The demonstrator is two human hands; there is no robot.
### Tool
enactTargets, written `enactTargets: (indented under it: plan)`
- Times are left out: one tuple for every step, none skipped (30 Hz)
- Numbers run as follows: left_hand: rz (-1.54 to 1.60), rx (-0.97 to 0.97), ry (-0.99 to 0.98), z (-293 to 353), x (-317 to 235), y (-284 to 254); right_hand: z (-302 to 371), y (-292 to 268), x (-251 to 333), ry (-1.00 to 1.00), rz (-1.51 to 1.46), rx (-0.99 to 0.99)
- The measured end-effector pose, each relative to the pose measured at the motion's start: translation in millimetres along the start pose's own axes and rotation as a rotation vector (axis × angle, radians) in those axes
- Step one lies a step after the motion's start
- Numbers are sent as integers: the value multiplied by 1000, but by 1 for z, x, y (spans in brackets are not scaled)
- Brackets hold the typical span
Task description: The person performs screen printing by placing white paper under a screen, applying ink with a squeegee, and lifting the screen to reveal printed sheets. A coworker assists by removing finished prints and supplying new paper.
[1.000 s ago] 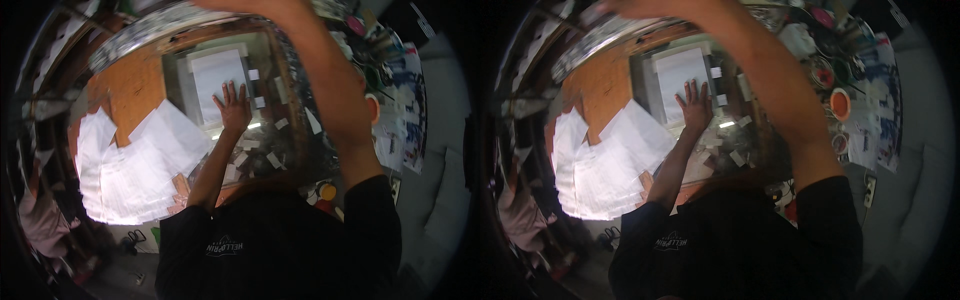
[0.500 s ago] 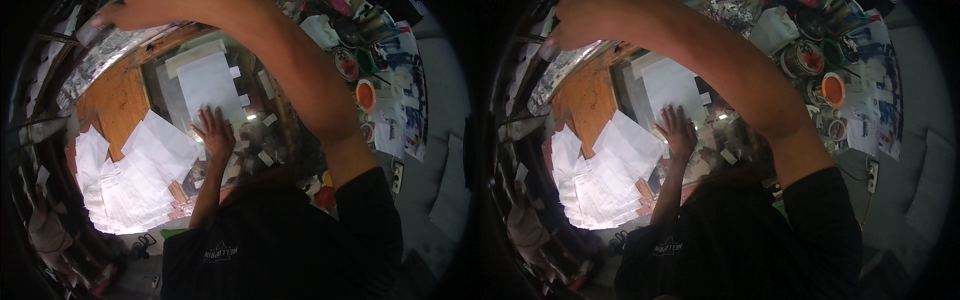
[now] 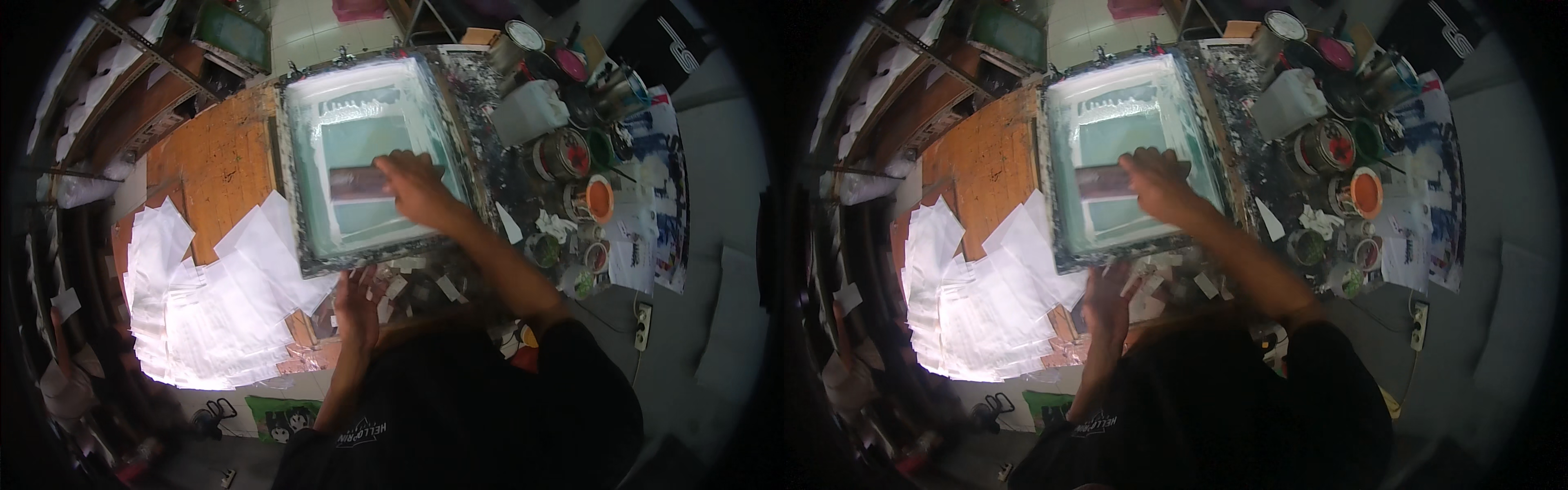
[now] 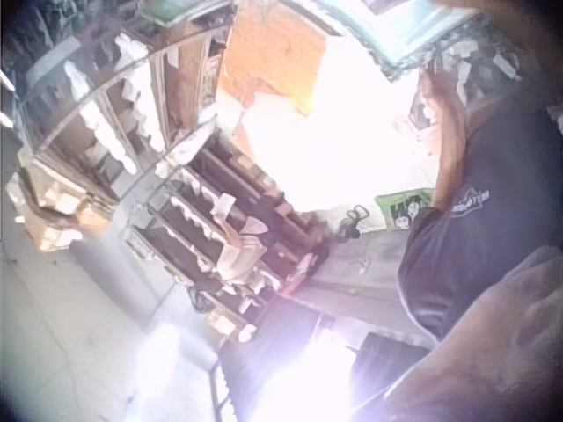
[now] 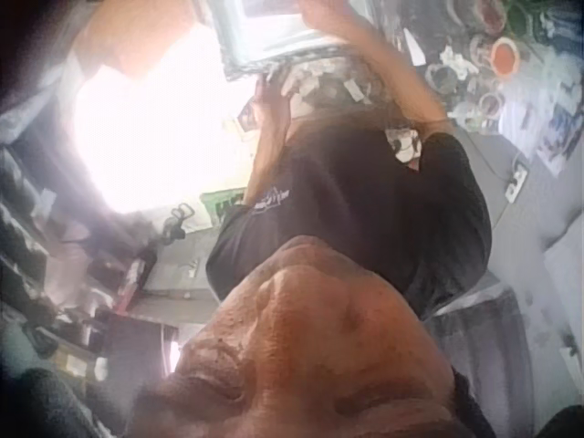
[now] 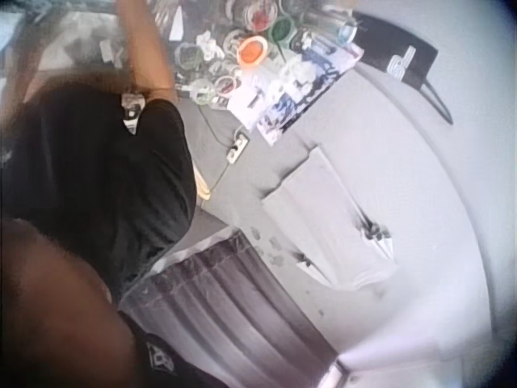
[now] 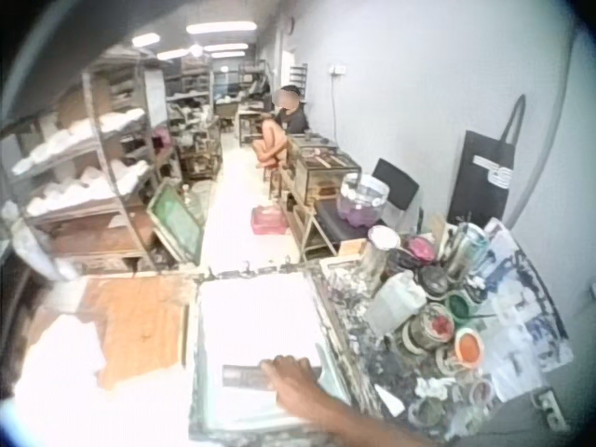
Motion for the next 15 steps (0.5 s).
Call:
enactTargets:
  plan:
    - [-30,-83,-35,-7,2,-3,-22,5,-17,34,-25,57]
    - [-59,-164,-77,-18,7,-9,-45,1,-25,15,1,29]
    - [-84,-250,-114,-26,13,-20,-69,-2,-33,-11,25,4]
    - [-57,-194,-111,-34,22,-35,-93,-2,-49,-37,87,-53]
    - [-33,-190,-130,-33,20,-29,-117,7,-71,-59,152,-106]
    - [-10,-191,-146,-28,14,-18,-136,14,-83,-84,213,-158]
    - [11,-193,-161,-26,9,-12,-150,20,-87,-57,228,-107]
    - [19,-195,-165,-24,7,-11,-161,25,-86,-37,242,-51]
    - [24,-195,-172,-24,6,-11,-168,29,-86,-12,257,3]
    - [26,-192,-184,-24,6,-11,-171,28,-90,-34,218,-11]
    - [29,-180,-164,-23,7,-15,-168,28,-86,-60,171,-13]
    - [28,-167,-147,-26,9,-20,-163,28,-83,-80,124,-16]
    - [25,-151,-134,-29,12,-25,-154,33,-78,-64,168,7]
    - [-4,-145,-135,-33,14,-30,-141,37,-66,-51,215,26]
    - [-34,-139,-142,-36,17,-34,-125,45,-58,-35,263,47]
Point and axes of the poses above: each hand's wrist, its own z-axis away from the middle knuckle, its own y-axis out of the palm, x = y × z, the point moved 3 cm from there along -z, towards the middle knuckle, and after that the axes turned 9 degrees about x, right-handed, at the moved point
